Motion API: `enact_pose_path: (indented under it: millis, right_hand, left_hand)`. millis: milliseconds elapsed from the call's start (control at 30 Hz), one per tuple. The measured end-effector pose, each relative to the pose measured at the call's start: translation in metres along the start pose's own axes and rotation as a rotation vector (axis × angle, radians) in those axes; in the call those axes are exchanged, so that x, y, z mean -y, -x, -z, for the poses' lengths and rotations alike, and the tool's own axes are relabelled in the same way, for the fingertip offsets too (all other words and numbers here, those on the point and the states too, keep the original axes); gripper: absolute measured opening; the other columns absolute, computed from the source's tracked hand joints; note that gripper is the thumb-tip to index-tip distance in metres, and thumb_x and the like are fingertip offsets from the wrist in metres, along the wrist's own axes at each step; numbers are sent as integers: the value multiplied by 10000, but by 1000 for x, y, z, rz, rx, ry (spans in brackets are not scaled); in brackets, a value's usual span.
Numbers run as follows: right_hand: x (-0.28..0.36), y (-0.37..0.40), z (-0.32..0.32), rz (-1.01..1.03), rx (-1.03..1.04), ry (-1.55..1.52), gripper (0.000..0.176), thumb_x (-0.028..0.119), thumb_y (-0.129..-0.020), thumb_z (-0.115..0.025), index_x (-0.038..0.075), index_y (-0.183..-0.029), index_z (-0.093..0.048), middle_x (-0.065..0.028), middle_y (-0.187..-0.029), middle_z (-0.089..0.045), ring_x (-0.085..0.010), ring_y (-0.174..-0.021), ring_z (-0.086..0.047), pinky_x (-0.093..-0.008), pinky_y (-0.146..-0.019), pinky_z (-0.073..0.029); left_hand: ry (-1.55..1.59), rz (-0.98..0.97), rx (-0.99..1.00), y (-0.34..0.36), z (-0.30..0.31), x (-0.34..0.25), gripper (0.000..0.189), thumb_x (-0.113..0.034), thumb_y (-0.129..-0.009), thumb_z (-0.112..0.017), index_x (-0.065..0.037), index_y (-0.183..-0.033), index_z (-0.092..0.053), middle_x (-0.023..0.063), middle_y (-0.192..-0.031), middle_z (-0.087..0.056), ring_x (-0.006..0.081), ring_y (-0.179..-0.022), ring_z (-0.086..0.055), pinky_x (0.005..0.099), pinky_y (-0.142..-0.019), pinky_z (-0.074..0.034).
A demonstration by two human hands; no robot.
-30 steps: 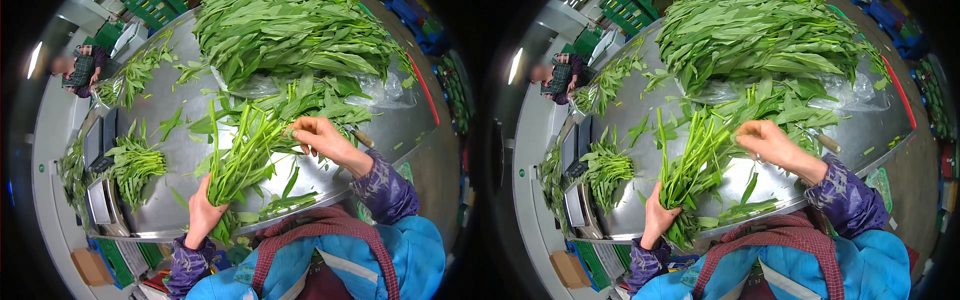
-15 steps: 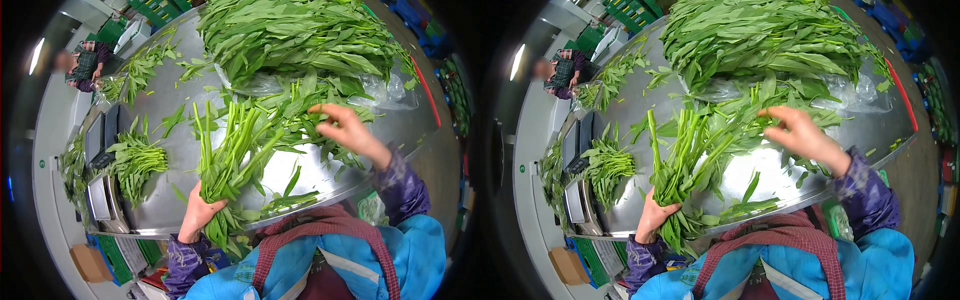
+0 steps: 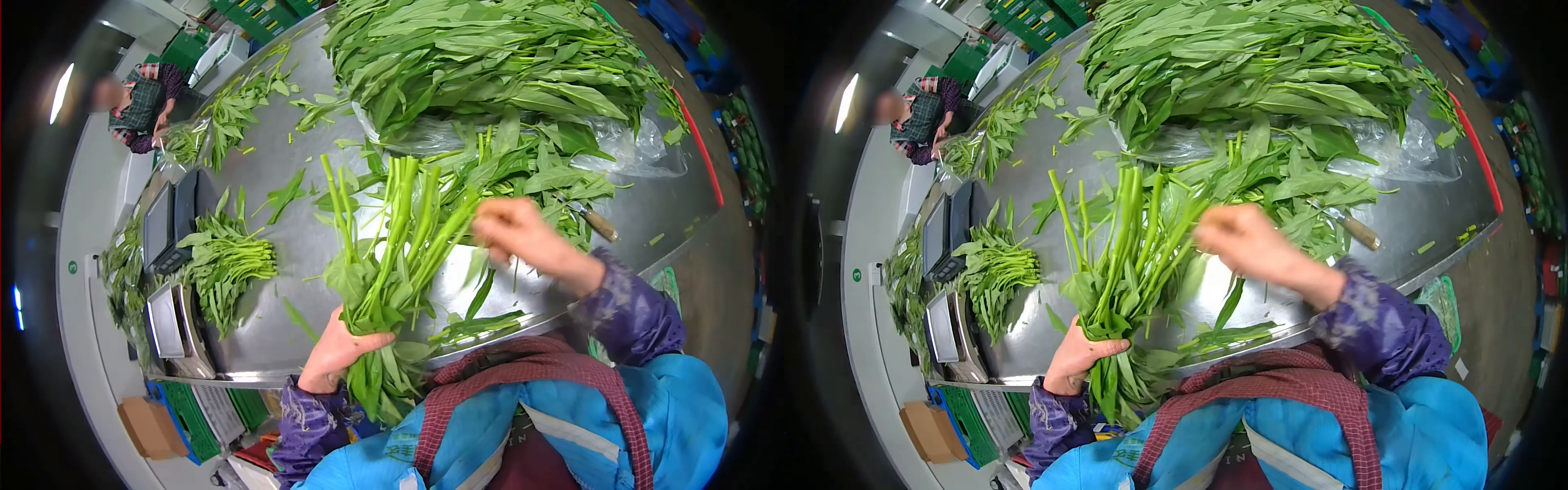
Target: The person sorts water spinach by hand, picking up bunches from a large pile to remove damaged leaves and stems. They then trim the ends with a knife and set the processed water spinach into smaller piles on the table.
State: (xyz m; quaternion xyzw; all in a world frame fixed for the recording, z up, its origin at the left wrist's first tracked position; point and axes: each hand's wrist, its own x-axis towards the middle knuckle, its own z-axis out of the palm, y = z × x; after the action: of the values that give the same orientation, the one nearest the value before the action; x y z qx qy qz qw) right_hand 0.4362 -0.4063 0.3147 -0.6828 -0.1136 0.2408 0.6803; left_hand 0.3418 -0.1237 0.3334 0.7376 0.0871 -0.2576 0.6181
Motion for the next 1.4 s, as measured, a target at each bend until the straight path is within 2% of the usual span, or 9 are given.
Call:
enact_pose_path:
  millis: [200,433,533,633,933,1067,1133,1267,1400]
  right_hand:
    - [22,0,90,419,-338,677,224,185,-877,-502,47,-1038,-576,-74,-1004,-571,-120,-734,-556,-278,-680,-486]
    - [6,-40,40,324,172,327,524,399,-901,-448,52,-1292,-415,-121,-1310,-435,-209,-1113,-476,-318,-946,-390]
    - [-59,-14,-13,-521,703,-236,472,319,-965,-264,44,-1343,-327,-95,-1277,-469,-187,-1149,-462,-323,-978,-361]
    - [-35,24,-16,-677,841,-417,719,602,-888,-256,47,-1341,-317,-145,-1343,-382,-242,-1077,-517,-355,-938,-407]
    - [-35,63,-48,-729,516,-442,345,102,-789,-639,-13,-1076,-486,-109,-874,-604,-162,-668,-616,-264,-567,-504]
    - [-35,57,-38,-528,314,-414,232,87,-797,-625,-19,-971,-514,-84,-745,-581,-136,-590,-582,-252,-508,-468]
    - [-27,53,-41,-491,290,-391,224,84,-807,-612,-9,-982,-506,-75,-739,-575,-123,-591,-571,-244,-507,-462]
    - [-19,37,-64,-268,321,-239,258,103,-837,-574,14,-1062,-484,-70,-806,-588,-122,-662,-582,-263,-588,-484]
    - [-57,33,-82,12,214,35,300,154,-897,-509,14,-1160,-476,-75,-968,-615,-160,-856,-600,-318,-744,-499]
  left_hand:
    - [-511,-137,-115,4,7,-6,605,-16,-598,-725,-5,-1161,-503,149,-1033,-607,269,-931,-591,319,-860,-434]
    - [-1423,-768,-102,1,-18,-62,585,-21,-591,-573,-211,-1144,-566,57,-640,-425,236,-631,-497,369,-713,-444]
    - [-1504,-906,-112,0,-15,-73,490,-46,-663,-526,-234,-1111,-585,31,-669,-420,208,-659,-488,377,-764,-443]
    - [-1637,-855,-133,3,-5,-72,451,-97,-701,-506,-277,-1109,-575,41,-766,-464,204,-795,-508,421,-853,-405]
    - [-1610,-925,-179,-34,16,-42,584,-56,-627,-623,-290,-1150,-509,104,-1225,-453,270,-1149,-432,513,-960,-295]
    - [-1719,-318,-781,-14,73,-9,787,-123,-536,-745,-176,-1258,-436,94,-1266,-434,288,-1162,-404,538,-912,-312]
    - [-1588,-32,-555,6,85,40,844,-161,-551,-792,-93,-1288,-388,133,-1259,-435,307,-1172,-406,473,-960,-305]
    - [125,-78,233,6,-22,35,605,-238,-780,-669,-12,-1262,-383,129,-1172,-505,257,-996,-557,308,-786,-463]
    - [751,-24,64,-20,-86,57,469,-213,-874,-542,-34,-1274,-377,112,-1191,-499,213,-1046,-531,302,-804,-466]
